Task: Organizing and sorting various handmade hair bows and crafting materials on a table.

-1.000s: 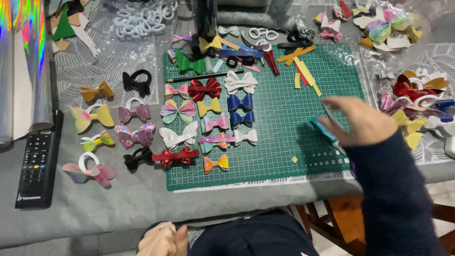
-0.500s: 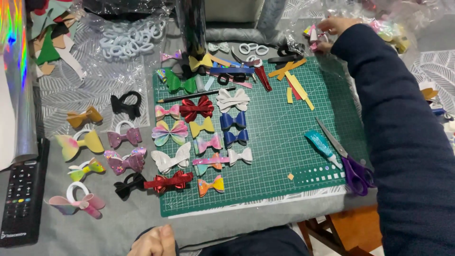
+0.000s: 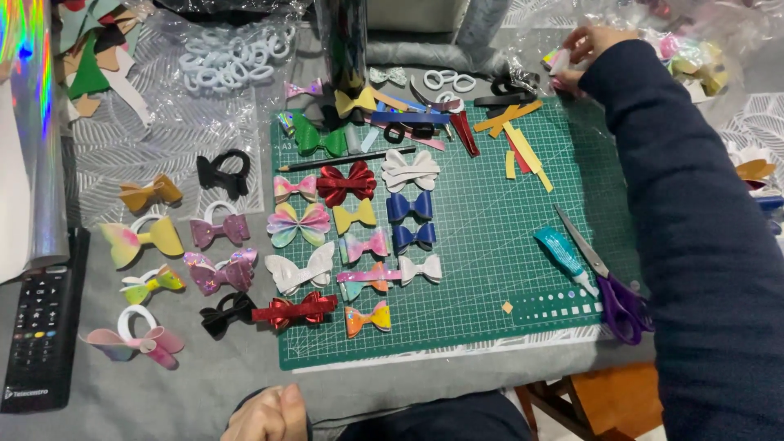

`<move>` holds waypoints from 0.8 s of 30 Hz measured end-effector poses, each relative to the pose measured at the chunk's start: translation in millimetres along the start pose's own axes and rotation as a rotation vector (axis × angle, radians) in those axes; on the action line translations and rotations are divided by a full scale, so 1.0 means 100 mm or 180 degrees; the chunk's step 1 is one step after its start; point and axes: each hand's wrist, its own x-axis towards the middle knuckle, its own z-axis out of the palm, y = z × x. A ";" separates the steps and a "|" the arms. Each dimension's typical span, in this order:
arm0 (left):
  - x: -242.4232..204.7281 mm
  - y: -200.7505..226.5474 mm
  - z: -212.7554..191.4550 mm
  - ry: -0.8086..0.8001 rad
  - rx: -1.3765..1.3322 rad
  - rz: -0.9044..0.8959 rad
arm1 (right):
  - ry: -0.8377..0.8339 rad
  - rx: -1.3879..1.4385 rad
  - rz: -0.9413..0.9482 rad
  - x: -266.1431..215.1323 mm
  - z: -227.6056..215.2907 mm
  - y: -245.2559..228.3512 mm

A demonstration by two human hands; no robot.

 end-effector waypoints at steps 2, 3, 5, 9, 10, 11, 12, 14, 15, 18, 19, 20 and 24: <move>0.06 0.06 0.02 0.0012 -0.0113 0.0207 | 0.0171 -0.0832 0.0142 -0.03 -0.03 -0.21; 0.03 0.02 0.02 0.0014 -0.0105 0.0202 | 0.0163 -0.0829 0.0136 -0.03 -0.03 -0.23; 0.01 -0.07 0.05 0.0161 -0.0385 0.0408 | 0.0404 -0.1364 0.0137 -0.01 -0.07 -0.27; 0.06 0.04 0.06 0.0179 -0.0452 0.0419 | 0.0452 -0.0696 0.0134 -0.23 -0.10 -0.21; 0.05 0.03 0.06 0.0167 -0.0523 0.0377 | 0.0477 -0.0364 0.0144 -0.32 -0.11 -0.18; 0.04 0.03 0.06 0.0155 -0.0594 0.0335 | 0.0501 -0.0032 0.0153 -0.40 -0.13 -0.15; 0.04 0.04 0.05 0.0163 -0.0599 0.0341 | 0.0508 -0.0038 0.0146 -0.44 -0.15 -0.17; 0.04 0.08 0.03 -0.0056 -0.0424 0.0189 | 0.0542 0.0404 0.0143 -0.54 -0.17 -0.19; 0.04 0.12 0.06 -0.0057 -0.0423 0.0186 | 0.0538 0.0404 0.0145 -0.57 -0.16 -0.26; 0.06 0.21 0.12 0.0256 -0.0510 0.0144 | 0.0526 0.0480 -0.0063 -0.63 -0.12 -0.42; 0.07 0.22 0.13 0.0291 -0.0465 0.0115 | 0.0402 0.0333 -0.0123 -0.60 -0.10 -0.45; 0.07 0.23 0.13 0.0320 -0.0415 0.0080 | 0.0272 0.0191 -0.0178 -0.58 -0.06 -0.48; 0.04 0.14 0.08 0.0262 -0.0506 0.0035 | 0.0147 -0.0222 -0.0091 -0.58 -0.01 -0.57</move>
